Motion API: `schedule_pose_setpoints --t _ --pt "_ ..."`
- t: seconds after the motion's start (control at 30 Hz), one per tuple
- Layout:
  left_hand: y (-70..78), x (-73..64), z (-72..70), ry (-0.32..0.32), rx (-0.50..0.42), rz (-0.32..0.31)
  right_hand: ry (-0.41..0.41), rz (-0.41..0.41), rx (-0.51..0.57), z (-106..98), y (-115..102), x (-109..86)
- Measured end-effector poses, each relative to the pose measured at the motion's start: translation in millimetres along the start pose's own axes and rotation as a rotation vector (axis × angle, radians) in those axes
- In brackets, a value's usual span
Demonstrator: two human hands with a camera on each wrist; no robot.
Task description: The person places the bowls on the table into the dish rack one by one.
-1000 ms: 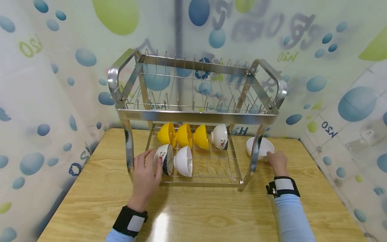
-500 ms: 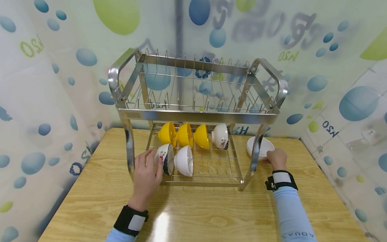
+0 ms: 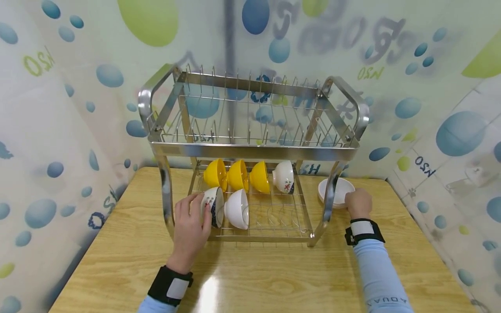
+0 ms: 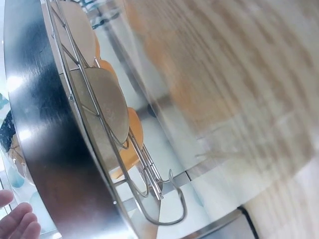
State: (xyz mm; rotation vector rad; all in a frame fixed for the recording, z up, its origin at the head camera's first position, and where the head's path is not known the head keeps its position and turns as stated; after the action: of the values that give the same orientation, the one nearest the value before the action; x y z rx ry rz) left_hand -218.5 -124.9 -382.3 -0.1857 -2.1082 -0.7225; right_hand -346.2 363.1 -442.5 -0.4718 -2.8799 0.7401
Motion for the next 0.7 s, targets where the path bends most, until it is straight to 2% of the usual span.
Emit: schedule_pose_setpoints --t 0.27,0.43,0.6,0.7 --pt "0.6 4.0 -1.5 0.001 0.009 -0.019 0.101 -0.034 -0.047 -9.8 -6.5 4.0" --pt "3.0 5.9 -2.1 0.012 0.027 -0.001 0.155 -0.039 -0.073 -16.0 -9.4 4.7" --pt "3.5 7.5 -2.1 0.021 0.04 0.009 0.225 -0.052 -0.045 -22.3 -12.2 2.2" --pt "3.3 8.8 -1.7 0.027 0.031 0.009 0.278 -0.087 -0.019 -28.8 -16.3 -0.8"
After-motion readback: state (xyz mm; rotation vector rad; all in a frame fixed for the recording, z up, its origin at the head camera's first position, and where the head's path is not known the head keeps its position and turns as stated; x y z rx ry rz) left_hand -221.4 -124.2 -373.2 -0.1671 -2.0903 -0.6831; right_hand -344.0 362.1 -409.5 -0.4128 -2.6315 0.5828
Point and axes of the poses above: each hand's wrist, its own x-axis towards the middle knuckle, its own z-axis out of the palm, y = z × x, the point moved 8 cm from there along x, towards the middle knuckle, and after that the axes turned 10 degrees about -z, right-handed, at the moved point
